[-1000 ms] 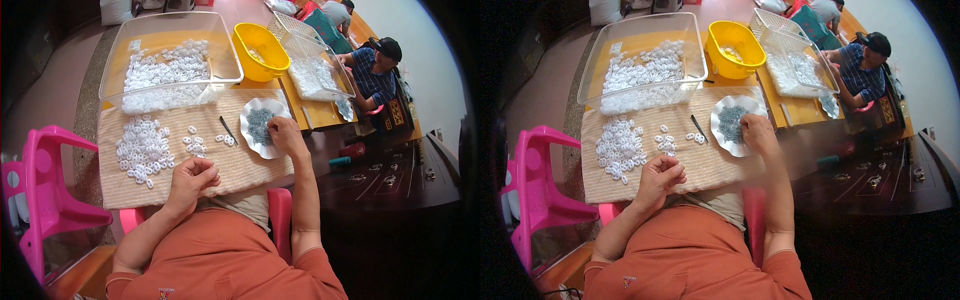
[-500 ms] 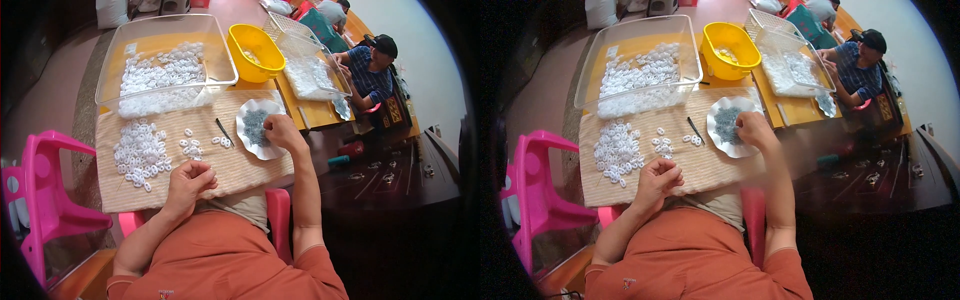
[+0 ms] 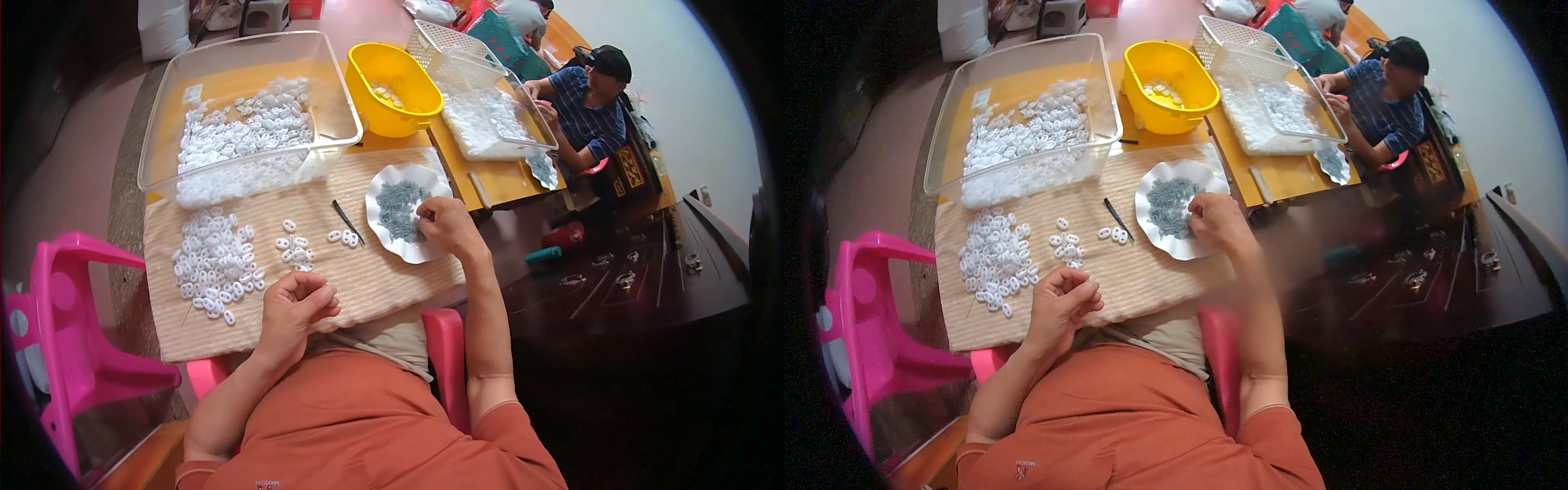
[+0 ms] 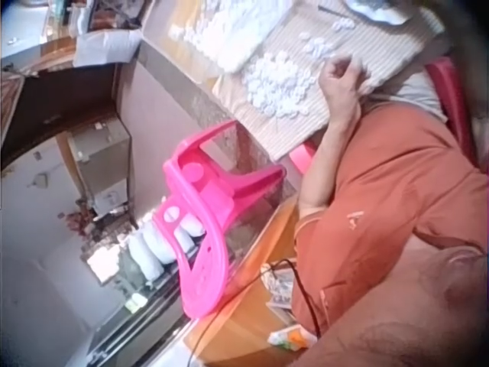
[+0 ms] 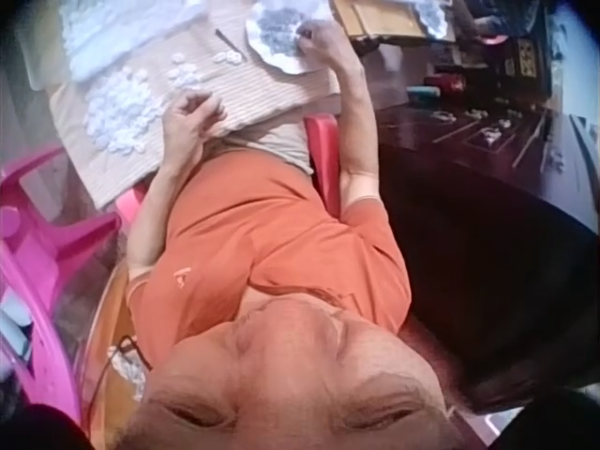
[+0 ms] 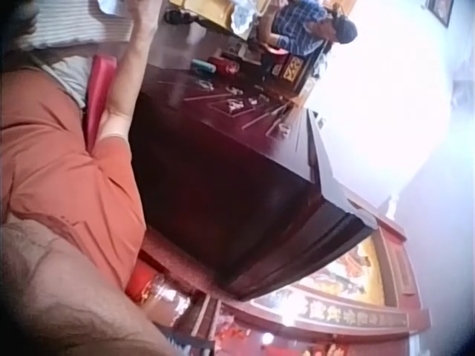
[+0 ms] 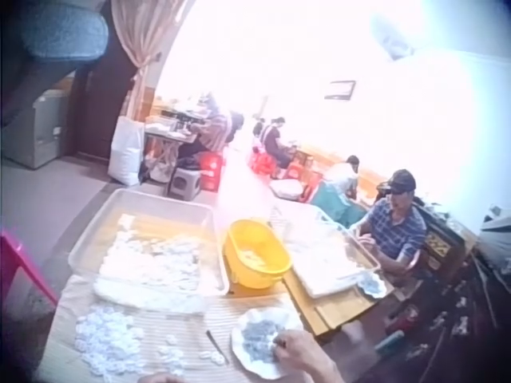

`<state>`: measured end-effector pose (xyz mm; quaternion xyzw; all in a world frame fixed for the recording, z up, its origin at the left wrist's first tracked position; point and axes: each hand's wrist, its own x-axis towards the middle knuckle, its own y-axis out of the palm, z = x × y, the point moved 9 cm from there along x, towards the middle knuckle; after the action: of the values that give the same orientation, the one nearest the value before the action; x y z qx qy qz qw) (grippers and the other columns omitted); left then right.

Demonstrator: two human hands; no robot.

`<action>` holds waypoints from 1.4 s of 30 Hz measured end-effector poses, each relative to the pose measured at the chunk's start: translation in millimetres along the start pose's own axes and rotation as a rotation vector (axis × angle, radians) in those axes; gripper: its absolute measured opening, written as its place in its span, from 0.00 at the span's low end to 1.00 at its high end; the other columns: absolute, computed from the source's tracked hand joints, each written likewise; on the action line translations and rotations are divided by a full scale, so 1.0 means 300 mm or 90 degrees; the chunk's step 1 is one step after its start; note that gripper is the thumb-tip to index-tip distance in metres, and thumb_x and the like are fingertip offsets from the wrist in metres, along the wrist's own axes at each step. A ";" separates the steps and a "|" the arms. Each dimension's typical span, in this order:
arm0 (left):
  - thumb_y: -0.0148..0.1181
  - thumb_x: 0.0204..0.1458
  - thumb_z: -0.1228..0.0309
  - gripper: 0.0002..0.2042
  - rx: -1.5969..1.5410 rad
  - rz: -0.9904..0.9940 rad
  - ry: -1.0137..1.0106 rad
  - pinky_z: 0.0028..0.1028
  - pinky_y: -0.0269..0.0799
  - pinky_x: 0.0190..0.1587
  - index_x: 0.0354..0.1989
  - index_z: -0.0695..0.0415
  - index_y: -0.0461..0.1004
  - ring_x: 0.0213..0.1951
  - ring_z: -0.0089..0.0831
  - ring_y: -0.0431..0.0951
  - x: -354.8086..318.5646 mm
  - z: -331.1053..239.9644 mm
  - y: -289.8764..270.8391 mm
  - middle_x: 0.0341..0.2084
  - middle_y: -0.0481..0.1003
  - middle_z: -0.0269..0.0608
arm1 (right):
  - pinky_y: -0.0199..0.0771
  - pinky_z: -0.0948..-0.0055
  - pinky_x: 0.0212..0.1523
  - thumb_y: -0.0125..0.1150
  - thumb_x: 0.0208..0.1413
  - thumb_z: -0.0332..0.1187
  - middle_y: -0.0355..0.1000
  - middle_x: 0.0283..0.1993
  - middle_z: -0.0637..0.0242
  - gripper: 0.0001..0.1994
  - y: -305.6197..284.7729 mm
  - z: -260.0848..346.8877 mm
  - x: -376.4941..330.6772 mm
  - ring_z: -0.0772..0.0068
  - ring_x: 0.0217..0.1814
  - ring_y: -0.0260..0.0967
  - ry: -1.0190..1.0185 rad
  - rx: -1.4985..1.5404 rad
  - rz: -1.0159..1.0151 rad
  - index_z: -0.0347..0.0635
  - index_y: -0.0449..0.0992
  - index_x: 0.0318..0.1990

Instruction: Assembling small white plastic components by inserting metal pins or smaller parts into them manually and using a small probe tool.

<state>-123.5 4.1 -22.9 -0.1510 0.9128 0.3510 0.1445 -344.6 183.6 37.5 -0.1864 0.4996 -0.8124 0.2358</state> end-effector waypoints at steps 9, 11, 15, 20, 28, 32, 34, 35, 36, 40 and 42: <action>0.61 0.52 0.78 0.05 -0.014 0.013 0.007 0.23 0.78 0.35 0.36 0.61 0.72 0.29 0.23 0.78 0.003 -0.006 0.003 0.27 0.76 0.38 | 0.72 0.69 0.33 0.62 0.46 0.27 0.74 0.27 0.52 0.07 -0.024 0.018 -0.014 0.61 0.29 0.74 -0.027 0.019 -0.016 0.33 0.77 0.31; 0.61 0.52 0.78 0.05 -0.015 0.013 0.009 0.23 0.79 0.35 0.36 0.61 0.72 0.29 0.23 0.78 0.004 -0.004 0.001 0.27 0.76 0.38 | 0.72 0.70 0.33 0.62 0.47 0.28 0.74 0.27 0.53 0.07 -0.024 0.020 -0.021 0.64 0.28 0.74 -0.017 0.037 -0.014 0.32 0.77 0.31; 0.61 0.52 0.78 0.05 -0.025 0.022 0.016 0.23 0.79 0.35 0.36 0.60 0.73 0.30 0.23 0.78 0.008 0.001 -0.001 0.28 0.77 0.38 | 0.70 0.74 0.31 0.62 0.48 0.27 0.74 0.25 0.59 0.07 -0.024 0.007 -0.040 0.73 0.27 0.71 -0.010 0.135 -0.035 0.32 0.77 0.32; 0.61 0.52 0.79 0.05 -0.032 0.020 0.010 0.23 0.80 0.35 0.36 0.61 0.74 0.31 0.23 0.78 0.005 0.012 -0.006 0.28 0.77 0.38 | 0.69 0.77 0.29 0.62 0.49 0.26 0.73 0.25 0.65 0.05 -0.027 -0.010 -0.057 0.80 0.27 0.68 0.008 0.205 -0.078 0.32 0.76 0.32; 0.61 0.52 0.78 0.06 -0.005 0.000 -0.006 0.25 0.80 0.36 0.37 0.62 0.74 0.32 0.26 0.78 0.003 0.013 -0.009 0.29 0.77 0.39 | 0.68 0.83 0.28 0.59 0.54 0.24 0.71 0.25 0.72 0.04 0.009 -0.016 -0.075 0.85 0.26 0.67 0.030 0.362 -0.047 0.32 0.75 0.33; 0.61 0.52 0.77 0.06 0.000 -0.007 -0.015 0.24 0.79 0.36 0.37 0.62 0.75 0.31 0.25 0.79 -0.001 0.009 -0.011 0.29 0.77 0.39 | 0.70 0.82 0.28 0.60 0.54 0.24 0.71 0.26 0.71 0.03 0.031 0.100 -0.124 0.83 0.26 0.69 0.067 0.506 0.000 0.32 0.75 0.33; 0.61 0.52 0.76 0.06 0.033 0.006 -0.041 0.23 0.79 0.36 0.37 0.61 0.75 0.30 0.25 0.79 -0.003 0.017 0.002 0.30 0.77 0.39 | 0.71 0.82 0.29 0.60 0.54 0.24 0.71 0.28 0.69 0.03 0.062 0.179 -0.159 0.82 0.27 0.69 0.070 0.563 0.062 0.32 0.74 0.33; 0.61 0.53 0.75 0.06 0.031 0.017 -0.052 0.23 0.78 0.37 0.38 0.61 0.75 0.31 0.24 0.79 -0.004 0.023 0.006 0.30 0.77 0.38 | 0.71 0.82 0.30 0.60 0.54 0.23 0.70 0.30 0.68 0.03 0.067 0.233 -0.173 0.81 0.28 0.69 0.024 0.563 0.080 0.33 0.74 0.33; 0.61 0.53 0.75 0.06 0.033 0.006 -0.047 0.23 0.78 0.37 0.38 0.61 0.75 0.31 0.24 0.79 -0.005 0.019 -0.003 0.30 0.77 0.38 | 0.71 0.82 0.30 0.60 0.54 0.23 0.70 0.31 0.67 0.02 0.079 0.280 -0.186 0.81 0.29 0.69 -0.021 0.562 0.098 0.33 0.74 0.33; 0.61 0.53 0.76 0.06 -0.010 0.041 -0.060 0.24 0.78 0.39 0.39 0.62 0.75 0.32 0.24 0.78 -0.004 0.026 0.008 0.31 0.77 0.38 | 0.70 0.82 0.31 0.60 0.54 0.22 0.69 0.33 0.67 0.03 0.155 0.378 -0.224 0.81 0.32 0.68 -0.094 0.555 0.185 0.32 0.73 0.34; 0.60 0.53 0.75 0.06 -0.042 0.064 -0.061 0.24 0.78 0.38 0.38 0.62 0.75 0.32 0.24 0.78 -0.007 0.023 0.019 0.30 0.77 0.39 | 0.69 0.83 0.32 0.60 0.54 0.22 0.69 0.33 0.67 0.03 0.175 0.410 -0.232 0.81 0.32 0.68 -0.107 0.570 0.200 0.32 0.73 0.34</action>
<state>-122.8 13.2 -23.8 -0.0924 0.8992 0.3944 0.1654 -211.2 113.8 38.7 -0.0542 0.1017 -0.8844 0.4522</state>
